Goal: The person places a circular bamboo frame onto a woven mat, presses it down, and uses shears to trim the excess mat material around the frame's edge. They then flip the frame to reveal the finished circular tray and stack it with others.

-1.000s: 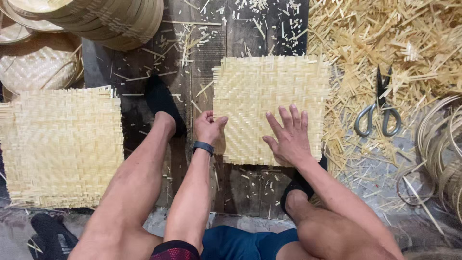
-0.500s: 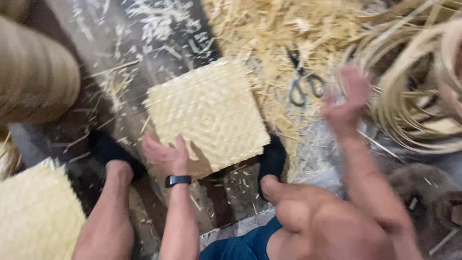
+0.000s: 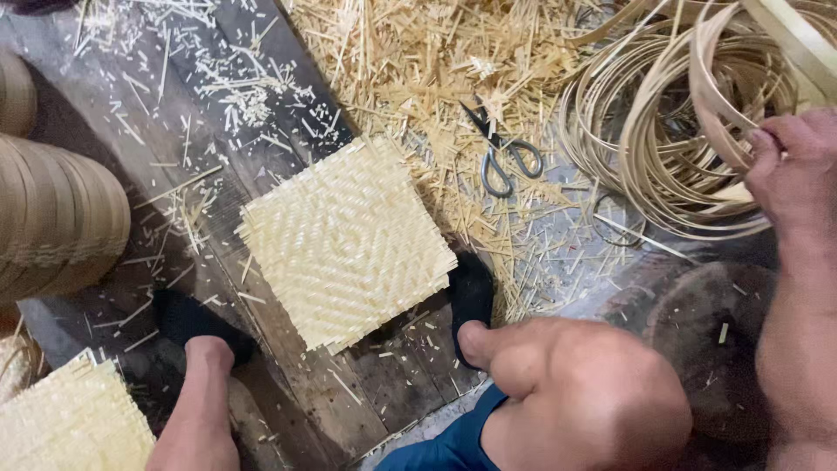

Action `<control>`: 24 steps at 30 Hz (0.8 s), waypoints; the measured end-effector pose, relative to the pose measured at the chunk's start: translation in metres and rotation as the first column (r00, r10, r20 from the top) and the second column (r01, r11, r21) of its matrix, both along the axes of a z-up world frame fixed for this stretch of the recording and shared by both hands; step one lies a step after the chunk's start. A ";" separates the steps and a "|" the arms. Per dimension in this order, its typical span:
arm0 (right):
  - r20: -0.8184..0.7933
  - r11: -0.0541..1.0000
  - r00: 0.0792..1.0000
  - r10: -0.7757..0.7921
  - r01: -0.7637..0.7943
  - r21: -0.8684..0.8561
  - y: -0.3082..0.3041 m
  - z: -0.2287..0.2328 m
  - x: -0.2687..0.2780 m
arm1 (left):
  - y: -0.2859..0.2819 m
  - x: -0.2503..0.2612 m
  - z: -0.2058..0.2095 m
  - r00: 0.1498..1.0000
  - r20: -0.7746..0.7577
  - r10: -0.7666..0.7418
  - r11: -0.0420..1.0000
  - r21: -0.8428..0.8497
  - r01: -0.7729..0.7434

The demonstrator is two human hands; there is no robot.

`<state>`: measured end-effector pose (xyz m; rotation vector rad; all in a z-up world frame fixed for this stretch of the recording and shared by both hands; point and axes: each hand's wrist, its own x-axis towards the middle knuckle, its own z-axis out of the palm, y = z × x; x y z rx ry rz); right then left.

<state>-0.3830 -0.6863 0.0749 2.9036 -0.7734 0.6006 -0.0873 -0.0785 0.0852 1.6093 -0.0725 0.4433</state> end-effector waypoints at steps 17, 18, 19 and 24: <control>0.415 0.625 0.790 0.451 -0.612 0.485 0.247 0.168 0.234 | 0.049 -0.016 0.033 0.973 0.192 -0.129 0.926 -0.327 0.187; 0.403 0.606 0.799 0.446 -0.602 0.520 0.256 0.172 0.247 | 0.050 -0.017 0.032 0.973 0.193 -0.129 0.925 -0.329 0.188; 0.393 0.587 0.807 0.440 -0.590 0.554 0.263 0.174 0.258 | 0.053 -0.018 0.032 0.972 0.197 -0.129 0.924 -0.331 0.190; 0.435 0.603 0.641 0.633 -0.760 0.244 0.280 0.156 0.311 | 0.058 -0.018 0.033 0.968 0.215 -0.131 0.916 -0.347 0.201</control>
